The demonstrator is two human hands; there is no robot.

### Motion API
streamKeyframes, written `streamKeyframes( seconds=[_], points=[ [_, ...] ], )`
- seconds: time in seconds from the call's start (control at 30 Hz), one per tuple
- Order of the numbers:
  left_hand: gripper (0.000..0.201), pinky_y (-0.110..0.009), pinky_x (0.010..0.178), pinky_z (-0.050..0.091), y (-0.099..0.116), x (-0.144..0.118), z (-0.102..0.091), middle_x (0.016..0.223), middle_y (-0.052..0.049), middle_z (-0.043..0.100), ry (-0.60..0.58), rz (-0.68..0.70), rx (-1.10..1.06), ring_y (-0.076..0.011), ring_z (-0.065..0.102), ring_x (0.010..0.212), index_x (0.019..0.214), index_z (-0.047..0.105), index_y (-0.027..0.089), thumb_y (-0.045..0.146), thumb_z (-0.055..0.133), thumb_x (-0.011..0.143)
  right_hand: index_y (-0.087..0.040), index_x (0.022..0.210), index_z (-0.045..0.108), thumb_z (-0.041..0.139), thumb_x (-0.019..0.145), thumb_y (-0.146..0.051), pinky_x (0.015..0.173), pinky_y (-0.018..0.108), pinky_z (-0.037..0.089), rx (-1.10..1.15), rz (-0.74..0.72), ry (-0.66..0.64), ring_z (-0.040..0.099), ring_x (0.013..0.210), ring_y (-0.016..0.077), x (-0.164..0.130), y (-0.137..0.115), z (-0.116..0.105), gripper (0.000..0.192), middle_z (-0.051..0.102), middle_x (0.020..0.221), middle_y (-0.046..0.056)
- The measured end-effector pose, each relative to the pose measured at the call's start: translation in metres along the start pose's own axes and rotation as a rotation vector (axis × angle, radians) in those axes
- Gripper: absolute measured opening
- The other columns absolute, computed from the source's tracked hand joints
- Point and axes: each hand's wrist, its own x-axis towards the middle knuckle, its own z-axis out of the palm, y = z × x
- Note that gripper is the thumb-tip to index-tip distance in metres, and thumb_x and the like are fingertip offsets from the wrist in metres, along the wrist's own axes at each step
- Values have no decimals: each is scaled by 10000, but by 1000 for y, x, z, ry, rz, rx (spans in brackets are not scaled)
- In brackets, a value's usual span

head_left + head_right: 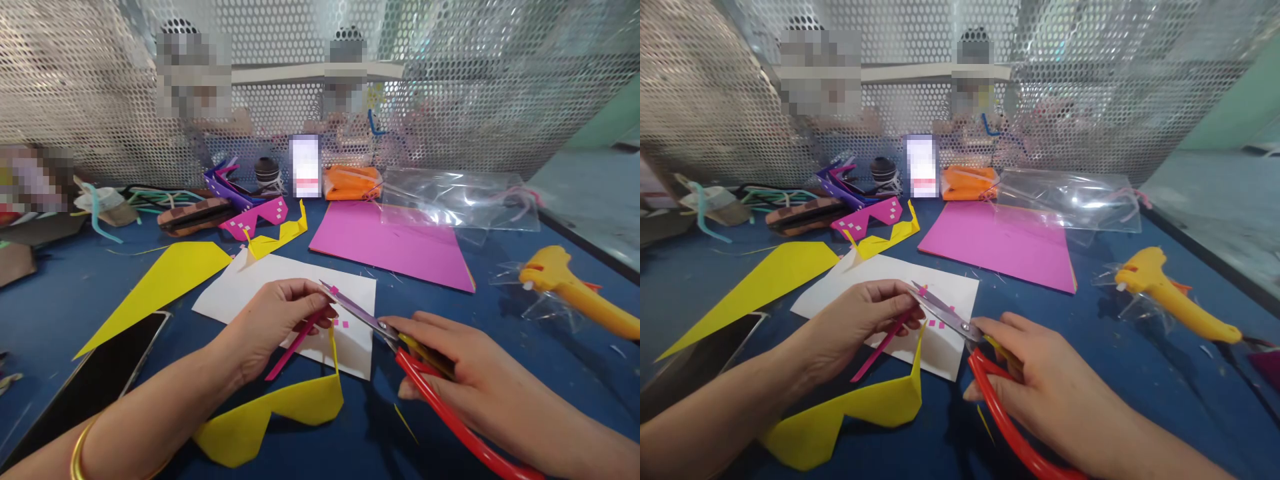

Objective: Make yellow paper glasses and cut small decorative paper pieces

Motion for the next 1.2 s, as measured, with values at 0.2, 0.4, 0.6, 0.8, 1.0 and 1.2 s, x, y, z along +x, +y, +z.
streamKeyframes(
  seconds=[0.2,0.4,0.6,0.8,1.0,1.2],
  points=[
    [155,-190,596,435,-4,1,-2,702,-17,721,-32,21,18,-100,625,644,742,695,173,318,720,790,-275,937,660,632,880,-312,739,253,544,61,41,-52,642,818,151,-1,-5,0,73,630,902,-15],
    [169,-209,594,418,-4,0,-1,690,-6,703,-35,21,14,-93,577,596,735,688,173,327,753,758,-268,946,665,641,874,-283,734,244,539,70,12,-28,639,793,136,-2,-4,2,77,631,899,-19],
    [154,-225,612,413,0,-3,2,680,-5,692,-21,40,52,-96,554,588,719,694,176,314,738,770,-278,941,706,652,870,-329,706,271,554,63,-11,-26,661,813,168,-2,-6,0,103,672,895,-5],
    [151,-228,612,409,-1,-2,3,681,-14,693,-4,23,48,-106,560,605,719,701,173,314,737,761,-282,950,706,642,883,-358,733,271,559,88,8,-29,663,843,168,-1,-7,-1,120,679,919,-4],
    [169,-216,620,413,-2,0,2,696,-16,697,-5,11,65,-102,572,625,727,711,166,329,738,765,-263,958,673,599,920,-360,749,277,559,134,17,-63,663,861,169,-3,-6,1,128,643,937,7],
    [172,-219,610,402,1,0,3,691,-16,692,6,-14,52,-104,562,616,719,708,164,330,747,746,-261,968,672,592,927,-332,763,284,562,101,-1,-49,662,841,168,-3,-4,1,115,657,920,10]
  ],
)
